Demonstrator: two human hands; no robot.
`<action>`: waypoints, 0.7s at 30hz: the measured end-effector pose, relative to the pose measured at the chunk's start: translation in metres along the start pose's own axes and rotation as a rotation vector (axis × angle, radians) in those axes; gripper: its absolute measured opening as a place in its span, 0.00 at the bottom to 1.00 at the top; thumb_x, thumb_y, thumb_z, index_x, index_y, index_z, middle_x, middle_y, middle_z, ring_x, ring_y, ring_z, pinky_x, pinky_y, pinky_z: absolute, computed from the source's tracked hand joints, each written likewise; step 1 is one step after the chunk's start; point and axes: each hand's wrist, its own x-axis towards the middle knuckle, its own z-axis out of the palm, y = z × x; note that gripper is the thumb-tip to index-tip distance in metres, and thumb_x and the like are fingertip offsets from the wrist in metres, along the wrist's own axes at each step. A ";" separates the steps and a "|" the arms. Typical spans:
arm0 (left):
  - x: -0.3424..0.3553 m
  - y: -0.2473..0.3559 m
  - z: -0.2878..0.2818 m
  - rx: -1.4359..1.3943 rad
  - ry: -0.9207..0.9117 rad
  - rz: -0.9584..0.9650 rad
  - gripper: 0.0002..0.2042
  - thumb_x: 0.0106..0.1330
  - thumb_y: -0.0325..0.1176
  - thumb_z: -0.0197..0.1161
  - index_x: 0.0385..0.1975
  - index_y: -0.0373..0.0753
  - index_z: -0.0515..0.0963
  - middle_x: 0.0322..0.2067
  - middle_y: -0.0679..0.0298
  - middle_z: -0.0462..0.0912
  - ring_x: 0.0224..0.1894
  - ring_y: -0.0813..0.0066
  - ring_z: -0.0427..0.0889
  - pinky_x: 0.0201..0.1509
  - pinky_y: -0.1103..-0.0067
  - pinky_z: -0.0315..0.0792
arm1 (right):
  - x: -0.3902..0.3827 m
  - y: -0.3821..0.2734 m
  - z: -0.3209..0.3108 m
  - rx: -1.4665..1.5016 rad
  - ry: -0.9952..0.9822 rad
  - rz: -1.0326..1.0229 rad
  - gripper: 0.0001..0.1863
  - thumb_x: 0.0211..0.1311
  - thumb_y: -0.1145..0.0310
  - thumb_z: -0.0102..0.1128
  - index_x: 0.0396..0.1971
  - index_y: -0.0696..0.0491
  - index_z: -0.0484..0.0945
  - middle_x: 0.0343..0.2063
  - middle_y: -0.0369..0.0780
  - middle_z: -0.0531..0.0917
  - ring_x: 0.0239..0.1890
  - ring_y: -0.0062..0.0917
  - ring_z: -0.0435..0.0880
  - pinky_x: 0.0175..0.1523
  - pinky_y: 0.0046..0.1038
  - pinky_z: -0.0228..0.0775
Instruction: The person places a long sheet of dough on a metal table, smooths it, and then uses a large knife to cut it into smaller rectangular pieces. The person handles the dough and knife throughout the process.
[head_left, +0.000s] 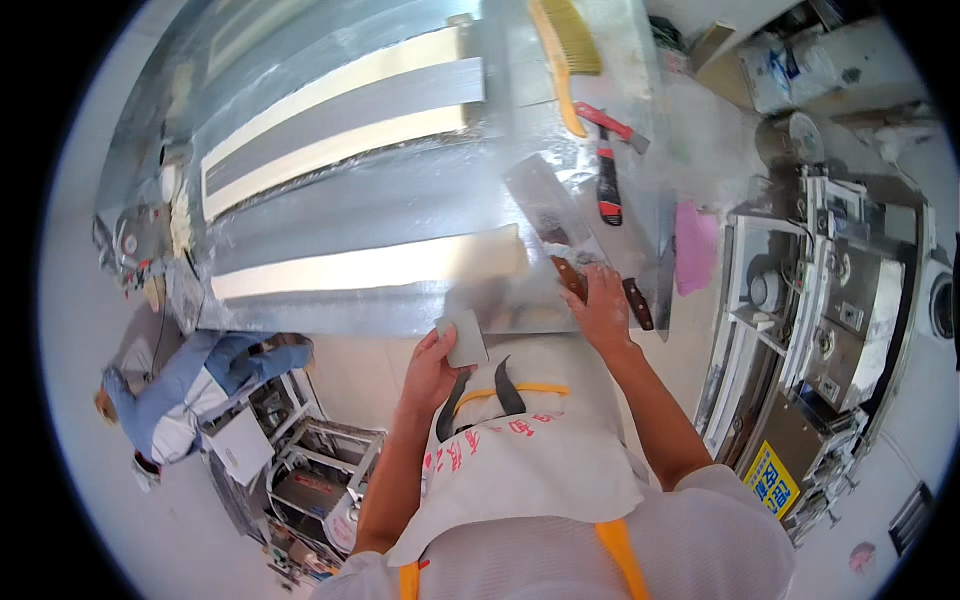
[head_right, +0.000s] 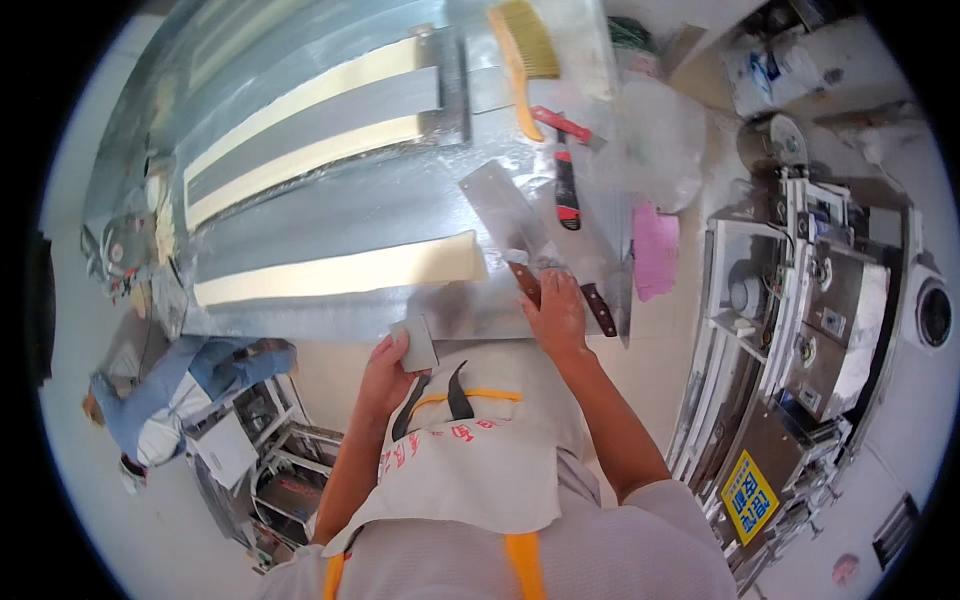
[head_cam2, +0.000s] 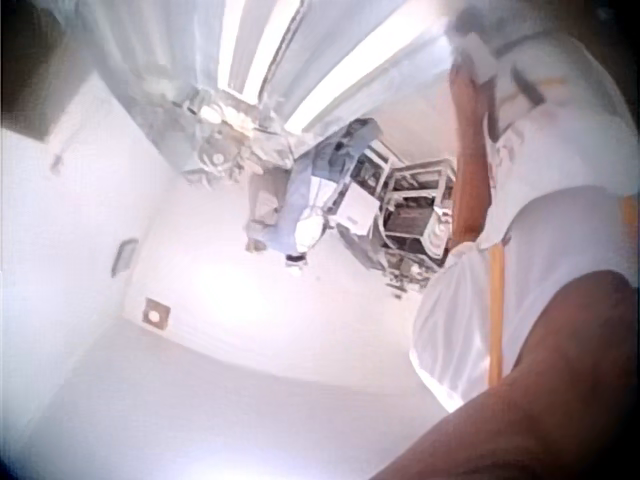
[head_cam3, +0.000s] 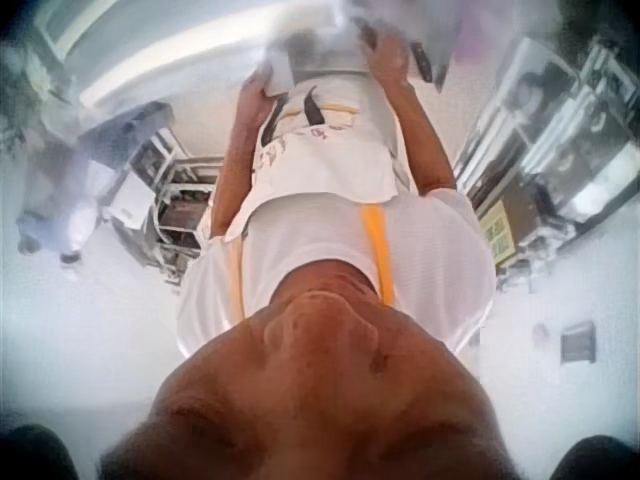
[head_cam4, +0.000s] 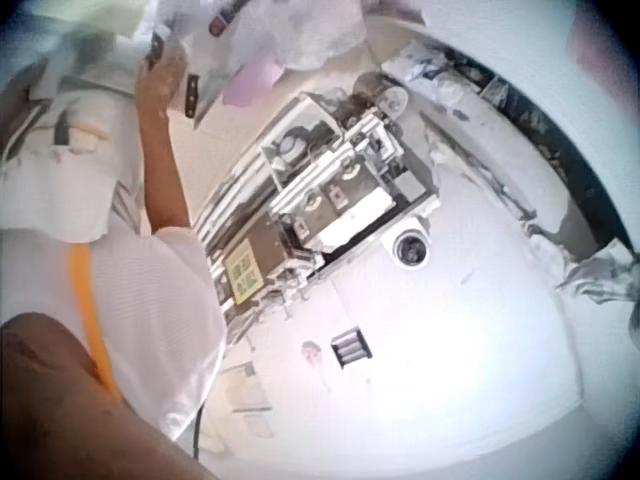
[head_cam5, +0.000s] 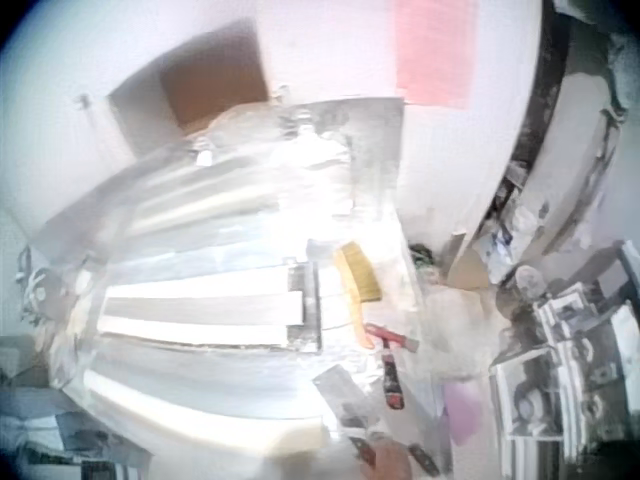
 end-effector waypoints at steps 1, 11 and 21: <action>-0.001 -0.004 -0.010 0.002 -0.012 0.003 0.16 0.84 0.38 0.57 0.63 0.36 0.77 0.53 0.60 0.86 0.49 0.70 0.87 0.46 0.70 0.84 | -0.002 0.005 0.012 -0.039 -0.009 -0.014 0.22 0.65 0.63 0.73 0.51 0.57 0.76 0.49 0.50 0.79 0.55 0.48 0.77 0.61 0.46 0.71; -0.044 -0.004 -0.089 0.153 0.127 0.164 0.17 0.83 0.37 0.59 0.63 0.35 0.78 0.52 0.61 0.87 0.50 0.70 0.88 0.47 0.72 0.85 | -0.004 -0.004 0.012 -0.680 0.179 -0.046 0.11 0.61 0.69 0.71 0.41 0.53 0.83 0.39 0.48 0.83 0.49 0.50 0.82 0.61 0.45 0.73; -0.092 0.014 -0.206 0.136 0.088 0.192 0.17 0.81 0.43 0.62 0.58 0.36 0.81 0.41 0.60 0.89 0.36 0.71 0.89 0.33 0.75 0.80 | -0.049 0.038 -0.013 -0.328 0.006 0.443 0.32 0.49 0.65 0.76 0.52 0.59 0.69 0.45 0.57 0.87 0.50 0.59 0.87 0.57 0.53 0.78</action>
